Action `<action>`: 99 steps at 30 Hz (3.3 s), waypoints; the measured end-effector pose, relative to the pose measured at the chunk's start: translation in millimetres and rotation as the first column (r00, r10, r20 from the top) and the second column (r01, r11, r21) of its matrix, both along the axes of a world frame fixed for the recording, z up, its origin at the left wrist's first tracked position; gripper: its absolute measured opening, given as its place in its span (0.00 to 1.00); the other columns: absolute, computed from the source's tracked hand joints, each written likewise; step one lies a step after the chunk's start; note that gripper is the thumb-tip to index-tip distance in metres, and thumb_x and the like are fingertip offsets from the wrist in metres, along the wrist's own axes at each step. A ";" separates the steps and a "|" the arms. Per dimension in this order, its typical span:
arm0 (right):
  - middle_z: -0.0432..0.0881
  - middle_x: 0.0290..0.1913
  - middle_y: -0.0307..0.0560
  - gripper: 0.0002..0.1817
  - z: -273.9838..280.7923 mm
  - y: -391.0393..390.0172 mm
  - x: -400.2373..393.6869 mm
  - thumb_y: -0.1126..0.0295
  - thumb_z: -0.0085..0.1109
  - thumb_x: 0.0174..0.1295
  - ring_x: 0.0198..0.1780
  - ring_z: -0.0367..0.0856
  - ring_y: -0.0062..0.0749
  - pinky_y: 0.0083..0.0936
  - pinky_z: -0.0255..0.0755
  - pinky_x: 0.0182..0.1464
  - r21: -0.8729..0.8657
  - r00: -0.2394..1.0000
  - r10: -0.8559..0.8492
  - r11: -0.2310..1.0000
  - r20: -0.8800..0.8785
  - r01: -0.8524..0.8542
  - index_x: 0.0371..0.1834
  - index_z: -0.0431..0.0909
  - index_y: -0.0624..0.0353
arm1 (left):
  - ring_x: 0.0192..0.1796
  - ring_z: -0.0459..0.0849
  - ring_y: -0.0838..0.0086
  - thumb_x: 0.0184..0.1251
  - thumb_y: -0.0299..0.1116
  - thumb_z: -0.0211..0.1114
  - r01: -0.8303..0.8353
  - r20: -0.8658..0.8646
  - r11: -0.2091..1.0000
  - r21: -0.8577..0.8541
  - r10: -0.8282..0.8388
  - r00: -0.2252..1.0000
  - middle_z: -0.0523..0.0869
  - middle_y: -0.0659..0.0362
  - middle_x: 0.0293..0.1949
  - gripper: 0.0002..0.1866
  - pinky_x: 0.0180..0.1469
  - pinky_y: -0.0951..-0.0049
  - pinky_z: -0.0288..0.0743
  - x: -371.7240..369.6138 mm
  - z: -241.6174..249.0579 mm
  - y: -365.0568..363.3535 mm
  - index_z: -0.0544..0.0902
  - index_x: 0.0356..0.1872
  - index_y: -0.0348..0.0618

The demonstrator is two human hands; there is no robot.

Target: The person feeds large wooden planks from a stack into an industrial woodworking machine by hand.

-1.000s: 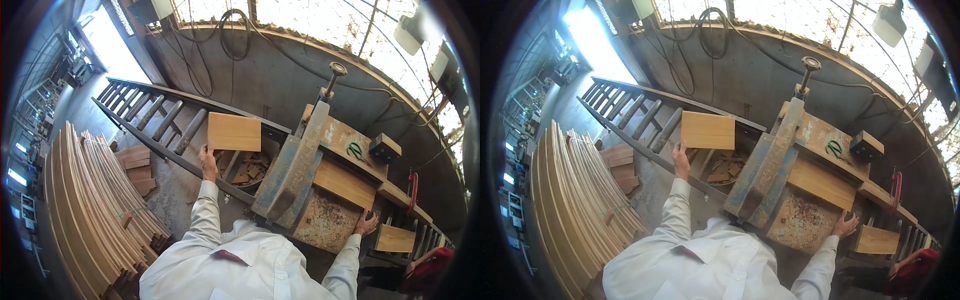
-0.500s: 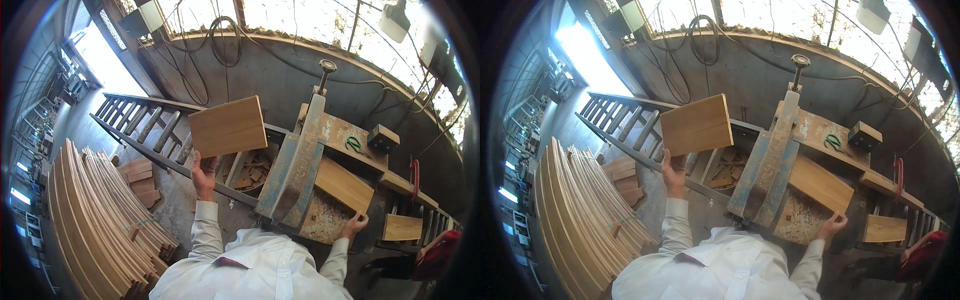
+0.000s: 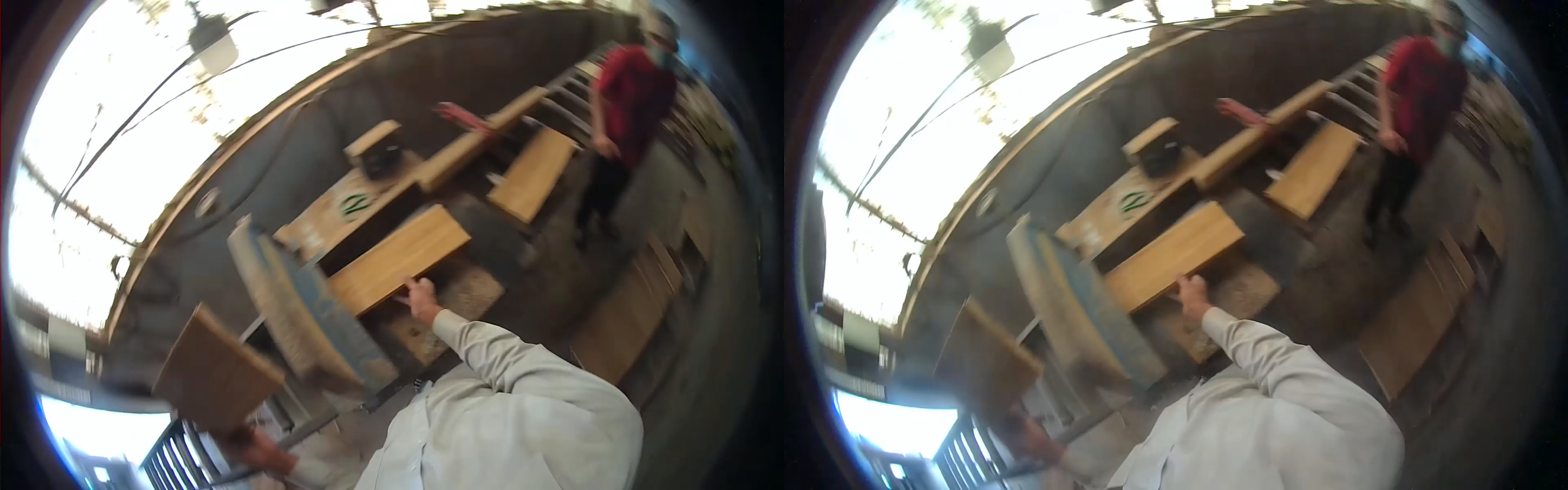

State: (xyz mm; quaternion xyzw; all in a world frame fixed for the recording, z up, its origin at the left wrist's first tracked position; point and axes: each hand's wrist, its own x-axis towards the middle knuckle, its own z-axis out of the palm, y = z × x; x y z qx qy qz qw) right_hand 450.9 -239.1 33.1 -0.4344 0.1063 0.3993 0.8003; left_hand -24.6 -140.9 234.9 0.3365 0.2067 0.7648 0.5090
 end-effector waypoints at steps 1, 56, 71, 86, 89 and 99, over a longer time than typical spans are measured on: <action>0.78 0.45 0.44 0.14 -14.0 -6.6 10.8 0.65 0.67 0.63 0.45 0.78 0.30 0.36 0.82 0.44 -0.171 0.993 0.007 0.985 0.121 0.014 0.42 0.74 0.60 | 0.67 0.73 0.61 0.76 0.39 0.50 -0.078 -0.064 0.997 -0.013 0.077 0.995 0.74 0.46 0.65 0.27 0.68 0.62 0.67 7.5 11.8 -4.5 0.65 0.70 0.32; 0.74 0.65 0.59 0.30 -268.3 -300.7 129.1 0.51 0.52 0.69 0.64 0.74 0.53 0.41 0.68 0.65 -0.786 0.178 0.984 0.094 -0.020 -0.610 0.66 0.71 0.61 | 0.51 0.85 0.48 0.64 0.44 0.60 -0.484 -0.530 0.624 -0.614 -0.780 -0.334 0.87 0.42 0.46 0.22 0.54 0.53 0.77 163.3 -292.3 -280.0 0.84 0.50 0.36; 0.82 0.55 0.58 0.30 -234.1 -252.4 -61.7 0.46 0.55 0.62 0.56 0.80 0.54 0.45 0.73 0.59 -0.856 -0.696 0.715 -0.313 0.073 -0.412 0.60 0.77 0.55 | 0.53 0.85 0.49 0.61 0.50 0.62 -0.705 -0.646 0.158 -0.691 -0.573 0.505 0.86 0.42 0.47 0.24 0.56 0.53 0.77 34.5 -364.8 -662.6 0.88 0.43 0.37; 0.85 0.47 0.56 0.26 -214.5 -358.0 -250.9 0.49 0.56 0.62 0.47 0.83 0.50 0.44 0.77 0.49 -0.848 -0.923 0.378 -0.465 0.069 -0.254 0.56 0.79 0.55 | 0.40 0.89 0.60 0.71 0.48 0.61 -0.170 -0.223 -0.154 -0.973 0.815 0.535 0.85 0.50 0.45 0.28 0.38 0.60 0.86 51.9 -400.2 -1051.4 0.72 0.62 0.37; 0.84 0.46 0.55 0.24 -213.3 -377.7 -297.3 0.51 0.56 0.63 0.45 0.83 0.48 0.42 0.78 0.46 -0.846 -0.943 0.331 -0.493 0.033 -0.202 0.55 0.79 0.56 | 0.42 0.89 0.61 0.71 0.49 0.63 -0.317 -0.179 -0.075 -0.945 0.934 0.310 0.85 0.51 0.48 0.30 0.40 0.60 0.86 10.3 -402.6 -1047.6 0.71 0.64 0.37; 0.84 0.42 0.53 0.20 -246.5 -467.7 -531.9 0.57 0.56 0.67 0.38 0.84 0.42 0.38 0.80 0.38 -0.788 -0.986 0.159 -0.613 -0.047 -0.061 0.53 0.78 0.60 | 0.47 0.88 0.65 0.73 0.52 0.59 -0.722 -0.370 -0.231 -0.652 0.928 0.038 0.87 0.51 0.47 0.26 0.51 0.63 0.83 -191.5 -175.0 -1131.6 0.78 0.57 0.39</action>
